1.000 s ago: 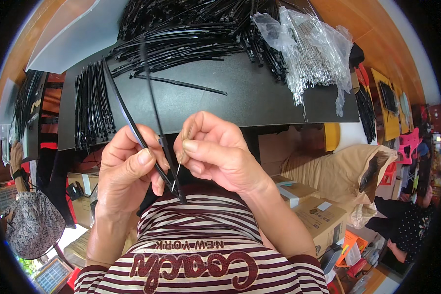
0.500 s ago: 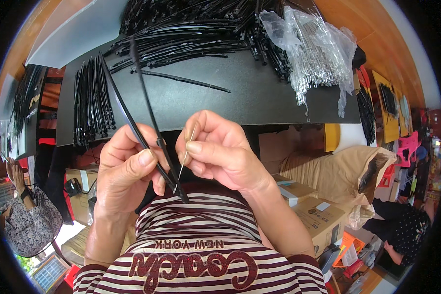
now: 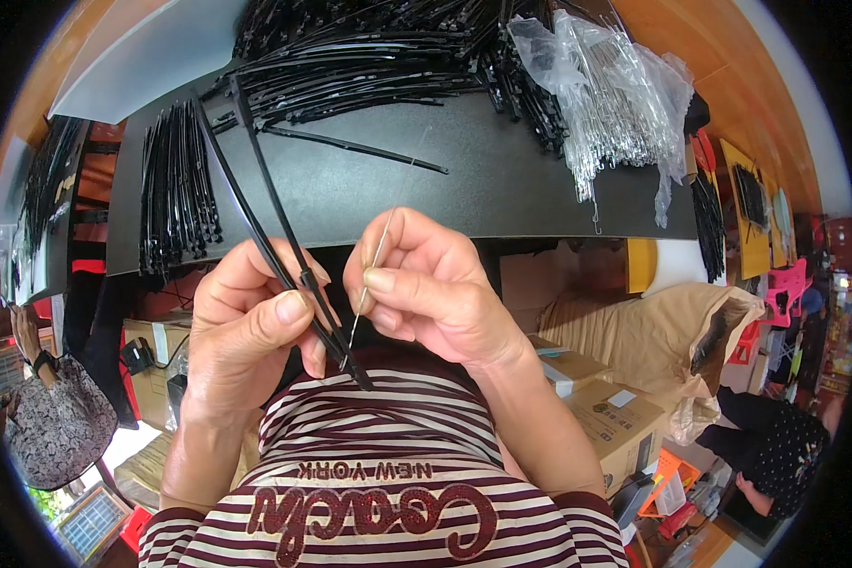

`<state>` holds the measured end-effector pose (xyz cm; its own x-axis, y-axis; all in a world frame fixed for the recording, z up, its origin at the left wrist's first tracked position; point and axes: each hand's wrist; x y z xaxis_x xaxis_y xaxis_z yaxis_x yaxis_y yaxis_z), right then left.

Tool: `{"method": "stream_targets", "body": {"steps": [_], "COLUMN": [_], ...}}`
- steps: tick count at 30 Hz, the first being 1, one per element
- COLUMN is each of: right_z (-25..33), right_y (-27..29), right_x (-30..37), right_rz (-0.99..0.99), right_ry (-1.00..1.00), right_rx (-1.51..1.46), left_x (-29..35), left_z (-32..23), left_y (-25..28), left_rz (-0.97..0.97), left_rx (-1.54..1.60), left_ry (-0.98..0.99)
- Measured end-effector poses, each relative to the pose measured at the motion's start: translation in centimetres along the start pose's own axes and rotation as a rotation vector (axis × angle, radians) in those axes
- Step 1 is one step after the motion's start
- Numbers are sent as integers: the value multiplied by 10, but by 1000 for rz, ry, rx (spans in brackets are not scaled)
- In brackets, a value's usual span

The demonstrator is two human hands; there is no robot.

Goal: The person threads a thin wire through a small hole in a black plastic component by hand.

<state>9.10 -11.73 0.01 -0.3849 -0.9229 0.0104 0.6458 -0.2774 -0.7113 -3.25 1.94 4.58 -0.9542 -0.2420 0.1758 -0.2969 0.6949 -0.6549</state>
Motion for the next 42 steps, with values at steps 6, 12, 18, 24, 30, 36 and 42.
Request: {"method": "stream_targets", "body": {"steps": [6, 12, 18, 24, 30, 36, 42], "right_z": [0, 2, 15, 22, 6, 12, 20], "right_y": [-2, -2, -20, -31, -30, -27, -33], "right_x": [0, 0, -2, -4, -12, -12, -3], "right_rz": [-27, -56, -128, -198, -155, -191, -250], "right_ry": [-7, 6, -50, -49, 154, 84, 175], "right_rx": [8, 58, 357, 514, 635, 696, 799], "left_x": [1, 3, 0, -5, -4, -12, -15], "left_z": [0, -3, -4, 9, 19, 16, 19], "left_y": [2, -2, -5, -13, -3, 3, 0], "left_rz": [14, 0, -62, -118, -193, -191, -252], "left_rx": [-18, -84, -270, -454, -507, -423, -374], "left_ry": [-19, -14, -32, -105, -139, -152, -166]}}
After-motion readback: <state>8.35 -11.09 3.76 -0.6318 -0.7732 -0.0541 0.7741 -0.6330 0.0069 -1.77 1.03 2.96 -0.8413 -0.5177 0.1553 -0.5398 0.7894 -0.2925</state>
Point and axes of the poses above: each hand's wrist, its own x-axis away from the middle knuckle, its own y-axis out of the back of the hand, z = x × y, and after that the axes turned 6 degrees about x, right-handed
